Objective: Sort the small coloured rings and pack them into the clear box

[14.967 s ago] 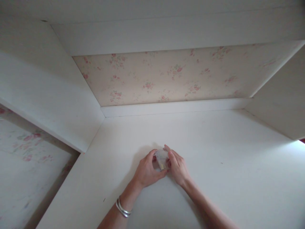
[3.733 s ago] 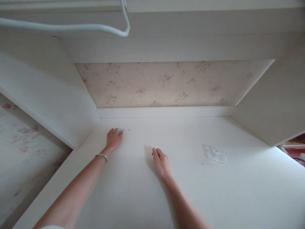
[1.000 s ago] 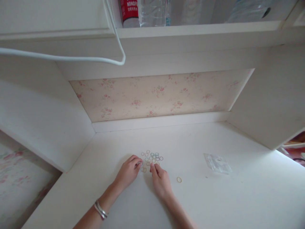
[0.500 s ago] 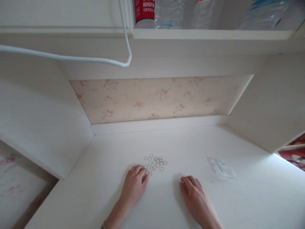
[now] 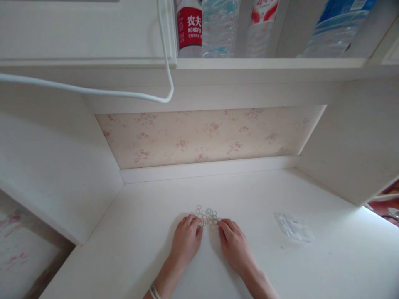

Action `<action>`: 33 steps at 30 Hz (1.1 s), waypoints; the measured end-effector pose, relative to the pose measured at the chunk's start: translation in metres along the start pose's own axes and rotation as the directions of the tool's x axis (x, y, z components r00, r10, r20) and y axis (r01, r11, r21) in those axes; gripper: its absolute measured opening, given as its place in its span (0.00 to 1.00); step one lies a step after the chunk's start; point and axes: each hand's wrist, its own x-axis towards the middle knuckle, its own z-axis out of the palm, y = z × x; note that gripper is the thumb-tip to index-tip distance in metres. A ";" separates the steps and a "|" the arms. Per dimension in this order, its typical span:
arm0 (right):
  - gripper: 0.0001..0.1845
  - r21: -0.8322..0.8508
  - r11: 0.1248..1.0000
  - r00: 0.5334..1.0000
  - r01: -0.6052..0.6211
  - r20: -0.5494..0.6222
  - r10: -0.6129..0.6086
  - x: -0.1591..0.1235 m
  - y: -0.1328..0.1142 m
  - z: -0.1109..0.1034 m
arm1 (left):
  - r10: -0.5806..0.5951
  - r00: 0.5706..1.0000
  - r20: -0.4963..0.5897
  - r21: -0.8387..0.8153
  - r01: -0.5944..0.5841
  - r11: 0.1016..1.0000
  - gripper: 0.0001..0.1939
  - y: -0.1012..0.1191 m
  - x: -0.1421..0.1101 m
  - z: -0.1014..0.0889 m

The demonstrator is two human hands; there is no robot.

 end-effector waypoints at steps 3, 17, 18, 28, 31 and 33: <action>0.15 -0.034 0.997 0.995 0.073 0.066 -0.070 -0.007 -0.005 0.001 | 0.022 1.000 0.017 -0.007 -0.022 1.000 0.13 0.002 -0.006 0.000; 0.13 -0.087 0.993 0.995 0.082 0.059 -0.077 -0.013 -0.007 0.007 | -0.031 0.999 0.030 0.031 0.030 0.999 0.12 0.006 -0.009 0.000; 0.12 -0.084 0.994 0.996 0.074 0.064 -0.069 -0.013 -0.008 0.007 | -0.038 0.998 0.044 0.034 0.037 0.999 0.13 0.007 -0.009 0.000; 0.14 -0.047 0.998 0.997 0.045 0.061 -0.042 -0.012 -0.008 0.005 | -0.081 0.991 0.110 0.224 0.054 0.973 0.15 0.011 -0.008 0.014; 0.15 -0.034 0.999 0.998 0.042 0.055 -0.040 -0.012 -0.009 0.003 | -0.076 0.991 0.106 0.236 0.049 0.971 0.17 0.013 -0.009 0.015; 0.15 -0.017 0.999 0.998 0.038 0.051 -0.037 -0.012 -0.009 0.002 | -0.072 0.992 0.103 0.176 0.054 0.983 0.17 0.012 -0.010 0.012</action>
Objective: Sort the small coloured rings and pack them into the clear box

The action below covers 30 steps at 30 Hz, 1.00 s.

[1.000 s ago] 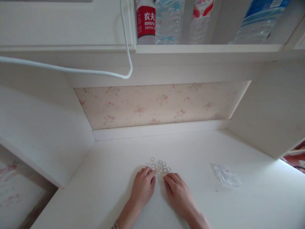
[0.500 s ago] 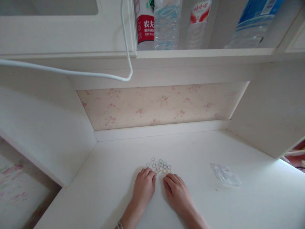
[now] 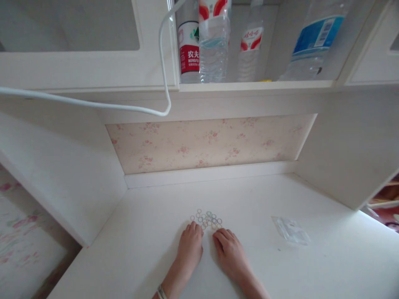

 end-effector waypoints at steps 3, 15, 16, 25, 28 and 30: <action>0.16 0.041 0.999 1.000 -0.010 -0.019 0.011 -0.001 0.002 -0.001 | -0.009 1.000 -0.019 -0.124 0.006 0.992 0.15 -0.005 -0.003 -0.010; 0.18 0.171 0.978 0.984 -0.115 -0.113 0.136 -0.002 0.007 -0.001 | 0.144 0.984 -0.106 -0.242 -0.166 0.956 0.10 -0.004 -0.060 -0.032; 0.18 0.168 0.977 0.982 -0.130 -0.112 0.150 -0.002 0.008 0.000 | 0.152 0.985 -0.086 -0.230 -0.168 0.959 0.10 -0.004 -0.062 -0.028; 0.18 0.051 0.982 0.982 -0.183 -0.025 0.185 -0.002 0.010 0.003 | 0.189 0.982 0.014 -0.249 -0.180 0.951 0.11 -0.009 -0.069 -0.016; 0.17 0.025 0.985 0.985 -0.172 -0.003 0.172 -0.003 0.010 0.003 | 0.173 0.985 -0.001 -0.327 -0.164 0.931 0.10 -0.010 -0.071 -0.019; 0.16 0.017 0.985 0.985 -0.170 0.000 0.170 -0.004 0.010 0.003 | 0.155 0.988 -0.009 -0.399 -0.145 0.905 0.10 -0.012 -0.070 -0.019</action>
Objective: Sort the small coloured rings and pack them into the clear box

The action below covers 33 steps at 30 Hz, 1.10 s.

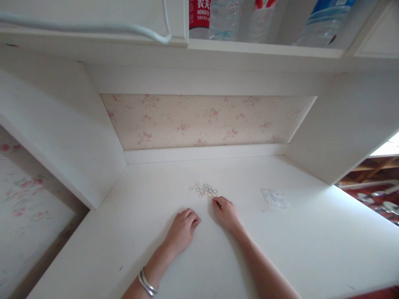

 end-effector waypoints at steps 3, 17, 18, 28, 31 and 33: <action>0.15 -0.008 1.000 1.000 0.001 0.000 -0.001 -0.001 0.001 0.000 | -0.051 0.998 -0.035 -0.150 0.045 0.988 0.09 -0.005 0.002 -0.002; 0.17 -0.263 0.963 0.993 0.062 0.109 -0.034 -0.007 -0.019 -0.003 | -0.254 0.966 -0.057 -0.382 0.214 0.899 0.13 -0.016 0.004 -0.008; 0.17 -0.274 0.960 0.994 0.056 0.109 -0.027 -0.007 -0.020 -0.002 | -0.252 0.966 -0.061 -0.382 0.211 0.900 0.12 -0.015 0.004 -0.008; 0.14 -0.159 0.987 0.997 -0.030 0.067 0.041 -0.004 -0.009 0.004 | -0.242 0.969 -0.057 -0.379 0.203 0.903 0.13 -0.015 0.007 -0.009; 0.15 -0.117 0.993 0.997 -0.029 0.064 0.036 -0.004 -0.005 0.004 | -0.222 0.973 -0.063 -0.372 0.183 0.910 0.12 -0.016 0.008 -0.009; 0.15 -0.104 0.995 0.997 -0.006 0.072 0.013 -0.005 -0.004 0.005 | -0.208 0.976 -0.066 -0.367 0.170 0.914 0.11 -0.016 0.008 -0.008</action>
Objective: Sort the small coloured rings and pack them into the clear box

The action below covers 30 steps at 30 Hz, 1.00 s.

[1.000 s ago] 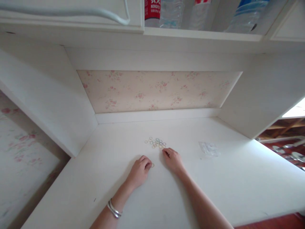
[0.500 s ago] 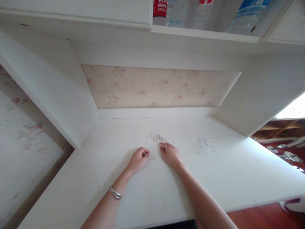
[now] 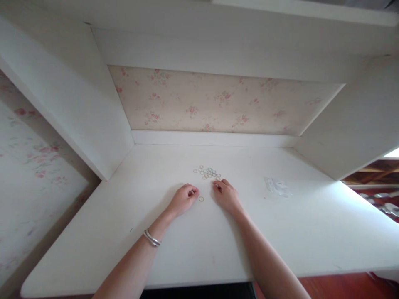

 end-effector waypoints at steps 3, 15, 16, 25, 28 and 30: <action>0.15 0.009 1.000 1.000 0.019 0.009 -0.019 0.000 0.000 0.000 | -0.006 1.000 0.009 0.017 0.006 1.000 0.11 -0.001 0.000 0.001; 0.14 -0.045 0.996 0.997 0.075 0.002 -0.075 -0.001 0.003 0.001 | -0.040 0.999 0.030 0.029 0.039 0.999 0.10 0.001 0.001 -0.001; 0.13 -0.028 0.997 0.998 0.070 -0.005 -0.070 -0.001 0.005 0.002 | -0.061 0.998 0.028 0.016 0.061 0.998 0.10 0.002 0.001 -0.001; 0.11 0.057 0.996 0.998 0.069 -0.004 -0.069 0.001 0.009 0.005 | -0.242 0.969 0.055 -0.173 0.248 0.953 0.15 0.004 0.000 -0.007; 0.11 0.048 0.994 0.995 0.096 -0.003 -0.096 0.000 0.008 0.005 | -0.257 0.965 0.055 -0.216 0.263 0.940 0.16 0.003 0.001 -0.008; 0.11 0.079 0.988 0.991 0.131 -0.017 -0.130 -0.001 0.007 0.005 | -0.253 0.966 0.054 -0.240 0.258 0.936 0.17 0.003 0.001 -0.008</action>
